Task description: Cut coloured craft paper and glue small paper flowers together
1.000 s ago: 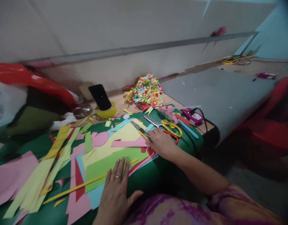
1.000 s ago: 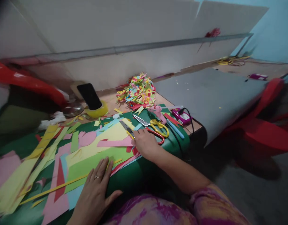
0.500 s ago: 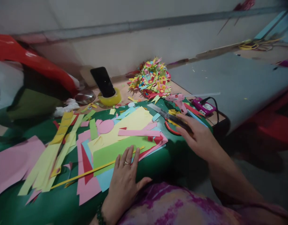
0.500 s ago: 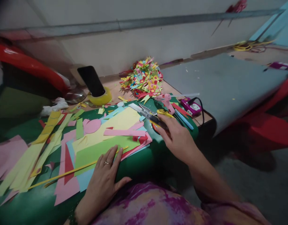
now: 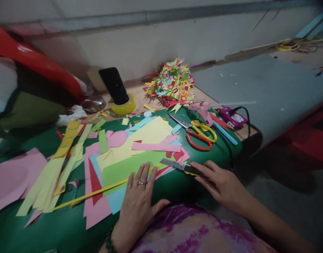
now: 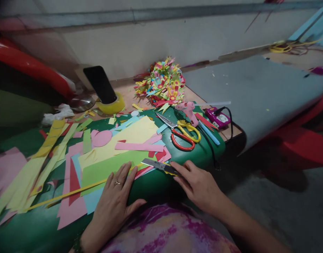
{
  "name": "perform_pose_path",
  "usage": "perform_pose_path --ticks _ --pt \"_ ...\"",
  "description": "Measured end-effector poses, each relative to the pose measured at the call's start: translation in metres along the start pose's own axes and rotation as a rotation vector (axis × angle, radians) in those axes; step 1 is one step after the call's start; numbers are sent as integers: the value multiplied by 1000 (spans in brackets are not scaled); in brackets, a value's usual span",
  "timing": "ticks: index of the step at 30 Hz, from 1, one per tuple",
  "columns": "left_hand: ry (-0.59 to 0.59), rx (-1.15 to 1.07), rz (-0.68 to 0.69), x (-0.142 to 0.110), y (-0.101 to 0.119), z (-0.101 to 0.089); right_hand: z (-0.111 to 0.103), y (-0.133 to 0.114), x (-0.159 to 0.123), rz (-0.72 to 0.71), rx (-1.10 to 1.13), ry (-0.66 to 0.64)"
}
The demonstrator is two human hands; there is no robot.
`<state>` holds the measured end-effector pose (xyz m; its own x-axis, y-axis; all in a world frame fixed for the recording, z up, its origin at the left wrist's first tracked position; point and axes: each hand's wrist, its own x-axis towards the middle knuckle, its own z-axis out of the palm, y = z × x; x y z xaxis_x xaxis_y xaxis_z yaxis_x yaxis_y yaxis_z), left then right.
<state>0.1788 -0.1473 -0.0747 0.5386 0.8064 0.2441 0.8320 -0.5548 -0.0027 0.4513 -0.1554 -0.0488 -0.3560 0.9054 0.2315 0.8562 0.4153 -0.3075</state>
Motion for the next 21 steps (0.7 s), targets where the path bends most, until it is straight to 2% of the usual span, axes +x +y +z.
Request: perform_pose_path --ticks 14,21 --pt "22 5 8 0 0 -1 1 6 -1 -4 44 17" --pt "-17 -23 2 0 -1 0 -3 6 -1 -11 50 11"
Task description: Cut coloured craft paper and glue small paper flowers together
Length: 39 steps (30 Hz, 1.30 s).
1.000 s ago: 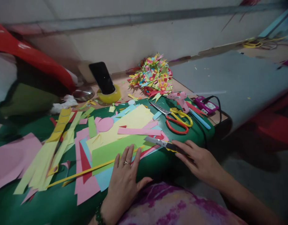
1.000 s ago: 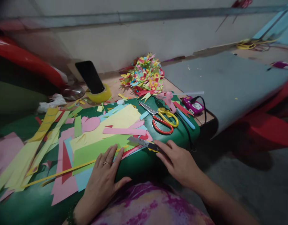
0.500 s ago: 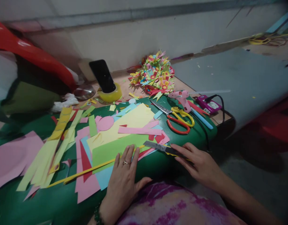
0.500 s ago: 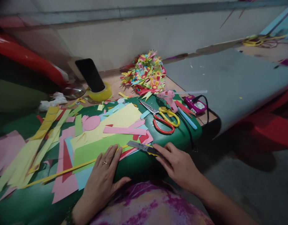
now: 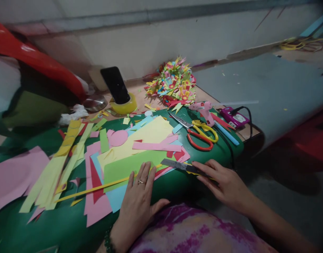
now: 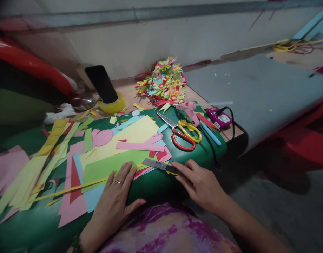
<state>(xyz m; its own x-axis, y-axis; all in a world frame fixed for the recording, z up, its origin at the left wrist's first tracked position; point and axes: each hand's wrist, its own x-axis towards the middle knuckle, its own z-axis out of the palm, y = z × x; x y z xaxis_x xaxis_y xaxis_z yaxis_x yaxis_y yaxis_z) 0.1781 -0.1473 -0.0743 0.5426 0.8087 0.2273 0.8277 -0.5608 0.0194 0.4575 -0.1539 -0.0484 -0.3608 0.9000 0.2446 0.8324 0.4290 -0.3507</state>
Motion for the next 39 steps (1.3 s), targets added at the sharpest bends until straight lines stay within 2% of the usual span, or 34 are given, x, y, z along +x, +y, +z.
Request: perform_pose_path --ticks 11,21,31,39 --pt "-69 -11 -3 3 0 -5 3 1 1 -18 14 -7" --pt "-55 28 1 3 1 -3 3 0 2 -70 -47 -2" --pt "-96 -4 -22 2 1 -3 2 2 0 -93 -25 -16" --pt "-81 -9 -20 1 1 -2 4 -1 1 -94 -8 -39"
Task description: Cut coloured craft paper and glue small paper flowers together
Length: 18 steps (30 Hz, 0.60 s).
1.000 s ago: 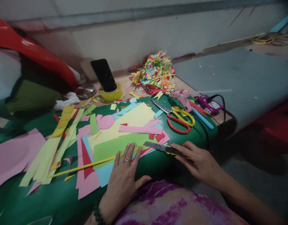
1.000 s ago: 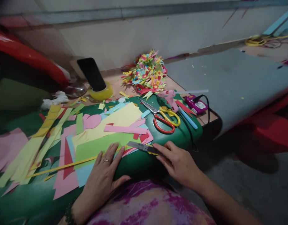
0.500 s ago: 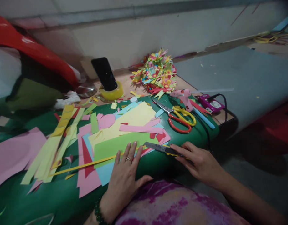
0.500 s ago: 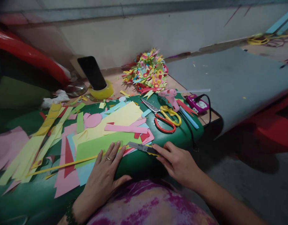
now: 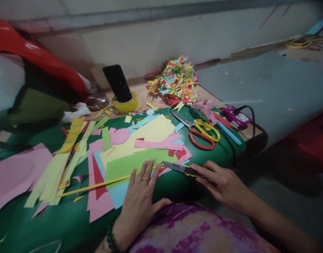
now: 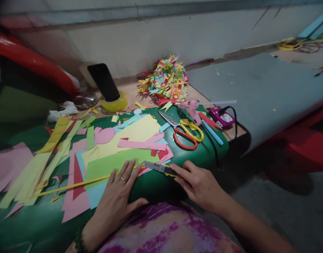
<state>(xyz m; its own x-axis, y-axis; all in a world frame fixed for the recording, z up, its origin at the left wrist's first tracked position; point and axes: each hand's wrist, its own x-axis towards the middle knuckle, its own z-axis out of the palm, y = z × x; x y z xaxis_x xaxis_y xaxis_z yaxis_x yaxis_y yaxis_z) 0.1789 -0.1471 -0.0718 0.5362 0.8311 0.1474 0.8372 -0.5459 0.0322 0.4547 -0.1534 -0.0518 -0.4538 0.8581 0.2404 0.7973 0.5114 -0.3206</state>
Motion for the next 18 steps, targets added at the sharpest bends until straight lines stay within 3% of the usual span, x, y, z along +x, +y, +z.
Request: perform_pose_path --ticks 18 --pt "20 21 -16 -13 -3 -10 0 -2 1 -1 -12 -1"
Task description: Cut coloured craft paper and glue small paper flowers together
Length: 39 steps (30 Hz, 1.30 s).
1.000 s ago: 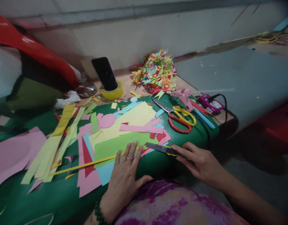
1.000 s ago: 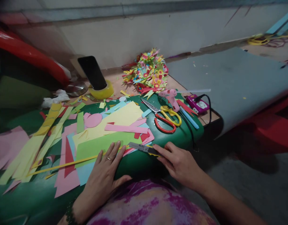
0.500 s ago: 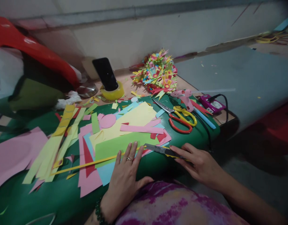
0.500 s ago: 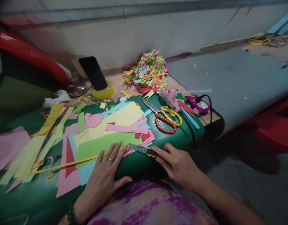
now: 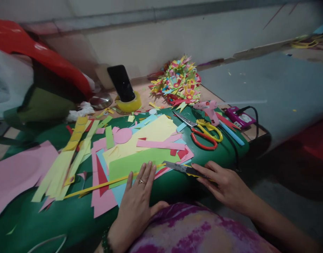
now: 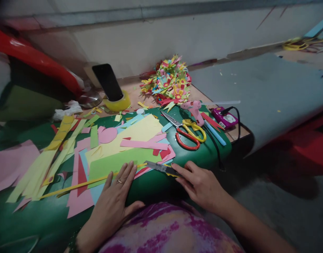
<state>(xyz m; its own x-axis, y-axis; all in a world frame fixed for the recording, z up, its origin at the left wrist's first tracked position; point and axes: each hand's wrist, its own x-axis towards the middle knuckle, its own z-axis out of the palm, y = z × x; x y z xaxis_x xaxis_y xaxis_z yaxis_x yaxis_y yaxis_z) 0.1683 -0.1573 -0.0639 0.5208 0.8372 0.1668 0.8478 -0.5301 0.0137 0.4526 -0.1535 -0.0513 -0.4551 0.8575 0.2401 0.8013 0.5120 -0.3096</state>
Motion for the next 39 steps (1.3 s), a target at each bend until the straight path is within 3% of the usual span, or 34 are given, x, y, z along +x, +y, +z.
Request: perform_pose_path --ticks 17,39 --pt "-40 8 -22 1 3 3 -1 -2 3 -40 3 44" --pt "-7 63 -30 3 7 8 6 -6 4 -67 -13 85"
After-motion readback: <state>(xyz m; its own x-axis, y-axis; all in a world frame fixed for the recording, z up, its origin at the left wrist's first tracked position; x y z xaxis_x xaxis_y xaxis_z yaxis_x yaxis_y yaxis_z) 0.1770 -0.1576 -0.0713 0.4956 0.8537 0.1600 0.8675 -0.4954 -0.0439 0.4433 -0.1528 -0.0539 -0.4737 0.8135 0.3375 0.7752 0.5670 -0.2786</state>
